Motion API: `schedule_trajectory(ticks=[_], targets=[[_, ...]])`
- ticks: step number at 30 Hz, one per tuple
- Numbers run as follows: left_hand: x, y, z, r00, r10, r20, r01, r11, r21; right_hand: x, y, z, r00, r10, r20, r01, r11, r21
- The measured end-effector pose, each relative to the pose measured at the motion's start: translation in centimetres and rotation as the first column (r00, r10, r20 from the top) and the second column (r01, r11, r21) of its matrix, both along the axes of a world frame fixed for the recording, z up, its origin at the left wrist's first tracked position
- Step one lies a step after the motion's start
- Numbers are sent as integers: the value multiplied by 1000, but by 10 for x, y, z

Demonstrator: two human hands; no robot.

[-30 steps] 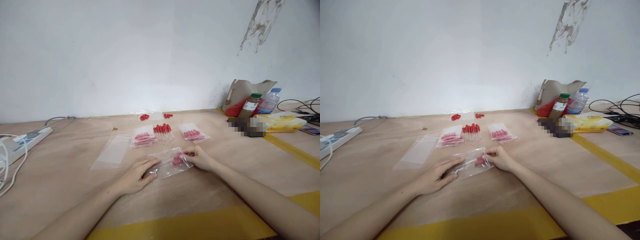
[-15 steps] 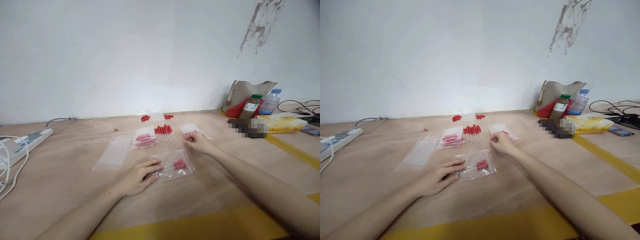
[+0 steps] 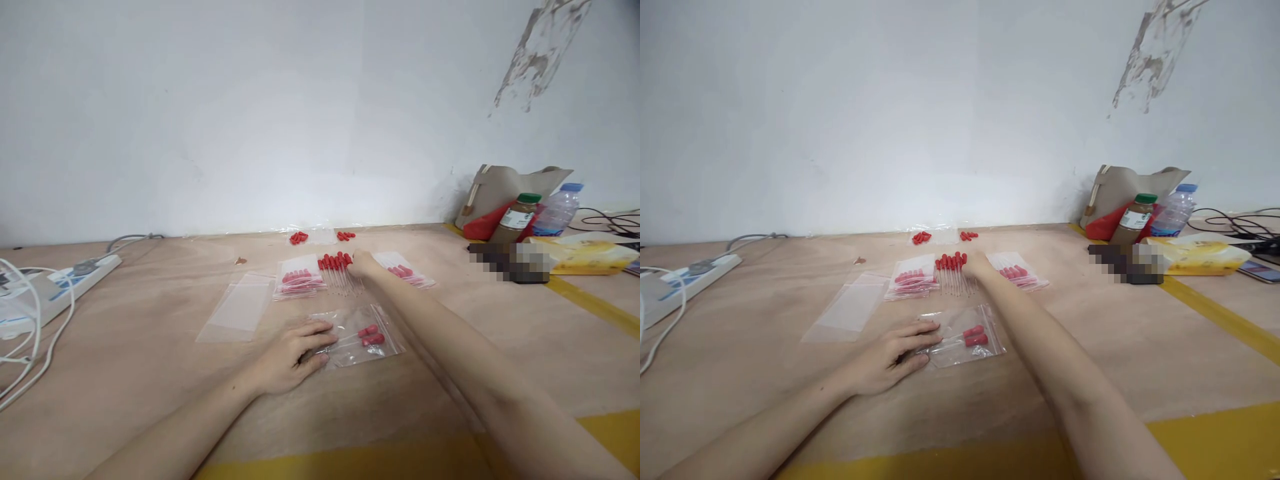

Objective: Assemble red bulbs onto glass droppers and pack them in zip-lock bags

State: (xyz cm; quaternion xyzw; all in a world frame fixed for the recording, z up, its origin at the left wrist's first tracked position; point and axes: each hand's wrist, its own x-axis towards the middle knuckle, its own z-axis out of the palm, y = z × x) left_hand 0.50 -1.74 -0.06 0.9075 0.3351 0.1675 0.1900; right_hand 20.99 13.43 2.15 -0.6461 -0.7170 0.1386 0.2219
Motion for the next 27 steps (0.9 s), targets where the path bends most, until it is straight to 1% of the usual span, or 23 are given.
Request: schedule_trajectory(ticks=[4, 7, 10, 13, 14, 15, 17, 18, 20, 21, 23, 27], targets=[[0, 0, 1, 999, -6, 32, 7, 1000, -9, -5, 4, 2, 999, 5, -33, -7, 999, -39], [0, 0, 1, 999, -10, 51, 11, 1000, -14, -1, 4, 7, 998, -5, -68, 2, 999, -50], [-1, 0, 1, 999, -7, 39, 8, 1000, -21, 20, -6, 13, 995, -36, -97, 33, 999, -28], [-1, 1, 1, 1000, -4, 24, 5, 1000, -17, 52, -32, 9, 981, -48, -187, 48, 999, -2], [-1, 1, 0, 1000, -3, 18, 3, 1000, -12, 62, -43, 4, 946, -15, -323, 25, 999, 25], [-1, 2, 0, 1000, -2, 11, 2, 1000, -6, 72, -55, -1, 894, 31, -447, -10, 999, 49], [-1, 2, -1, 1000, 1, -2, -1, 1000, 2, 87, -77, -14, 771, 87, -631, 1, 990, 138], [-1, 3, -1, 1000, 2, -6, -2, 1000, 2, 91, -86, -21, 711, 88, -698, 31, 987, 156], [-1, 3, -2, 1000, 2, -10, -2, 1000, -5, 96, -99, -32, 615, 67, -785, 89, 984, 154], [-1, 3, -2, 1000, 2, -11, -2, 1000, -9, 96, -103, -36, 582, 52, -812, 108, 984, 141], [-1, 3, -2, 1000, 7, -17, -7, 1000, -11, 92, -106, -42, 537, 32, -843, 115, 987, 110], [-1, 3, -1, 999, 13, -46, -14, 1000, -12, 79, -108, -48, 461, 32, -887, 72, 995, 73]])
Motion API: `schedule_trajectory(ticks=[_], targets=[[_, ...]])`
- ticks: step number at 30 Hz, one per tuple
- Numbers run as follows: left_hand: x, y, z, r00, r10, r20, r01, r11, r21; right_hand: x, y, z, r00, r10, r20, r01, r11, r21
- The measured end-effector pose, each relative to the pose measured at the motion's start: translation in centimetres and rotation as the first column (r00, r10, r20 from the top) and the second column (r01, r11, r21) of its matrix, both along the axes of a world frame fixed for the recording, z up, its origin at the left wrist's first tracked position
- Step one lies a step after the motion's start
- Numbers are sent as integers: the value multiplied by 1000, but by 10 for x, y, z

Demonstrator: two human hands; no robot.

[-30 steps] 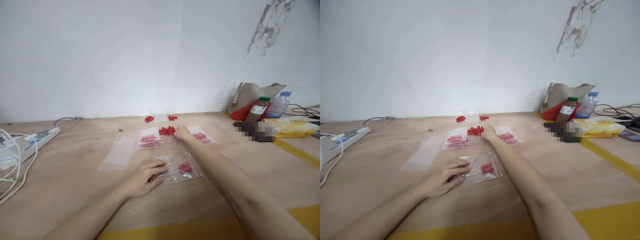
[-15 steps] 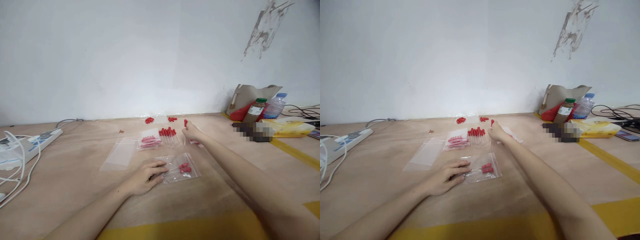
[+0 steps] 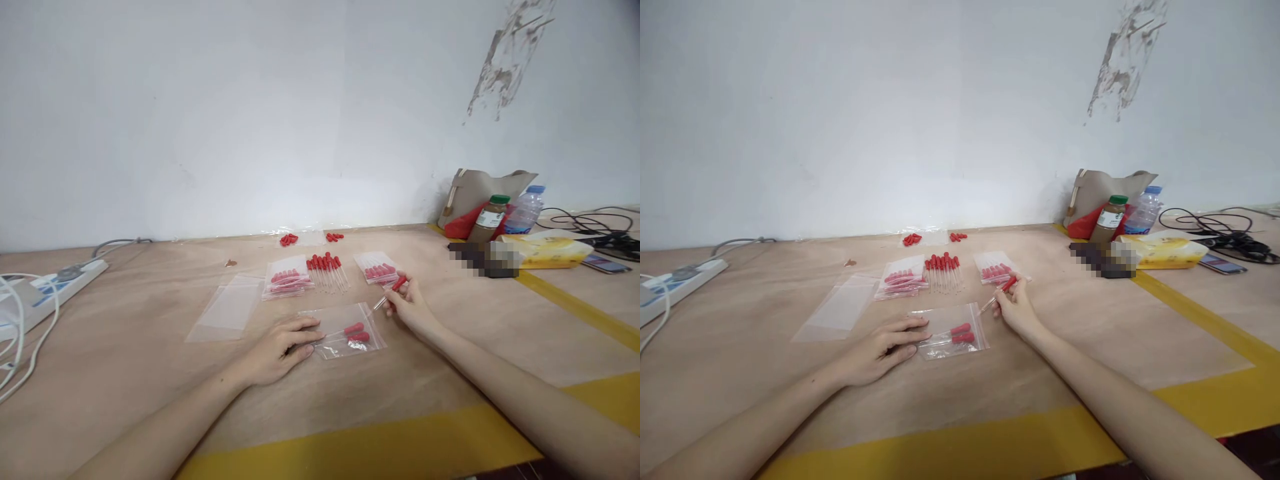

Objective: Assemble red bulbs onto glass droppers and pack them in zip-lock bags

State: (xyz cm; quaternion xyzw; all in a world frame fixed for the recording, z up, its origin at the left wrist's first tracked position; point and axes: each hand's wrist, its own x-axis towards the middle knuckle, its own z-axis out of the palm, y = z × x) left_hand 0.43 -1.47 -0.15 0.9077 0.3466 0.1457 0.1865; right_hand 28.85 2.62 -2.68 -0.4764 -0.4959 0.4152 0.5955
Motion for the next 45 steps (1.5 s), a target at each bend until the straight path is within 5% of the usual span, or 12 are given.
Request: schedule_trajectory(ticks=[6, 11, 16, 20, 24, 29, 36, 42, 45], targets=[[1, -1, 0, 1000, 0, 5, 0, 1000, 9, -7, -9, -6, 990, 123, -70, -126, 991, -35], [0, -1, 0, 1000, 7, -3, -7, 1000, -1, -2, -11, -5, 981, 85, -175, -88, 996, -10], [1, -2, 1, 1000, 15, -22, -15, 1000, 4, 3, -12, 1, 958, 111, -263, -156, 975, -156], [2, -3, 3, 1000, 18, -12, -18, 1000, 19, 9, -17, 5, 963, 267, -42, -270, 935, -230], [3, -3, 3, 1000, 22, 2, -22, 999, 46, 11, -18, 7, 872, 422, 248, -364, 898, -248], [4, -3, 3, 1000, 21, 19, -22, 998, 62, 0, -13, 2, 890, 332, 312, -326, 943, -71], [5, -5, 6, 1000, 16, 3, -16, 998, 53, -6, -13, 2, 836, 458, 301, -437, 889, -140], [3, -5, 4, 1000, 3, -29, -2, 999, 37, 3, 5, 14, 878, 265, 399, -244, 964, -102], [3, -4, 3, 1000, -2, -14, 2, 999, 36, -8, 30, 30, 738, 117, 665, -150, 989, -8]])
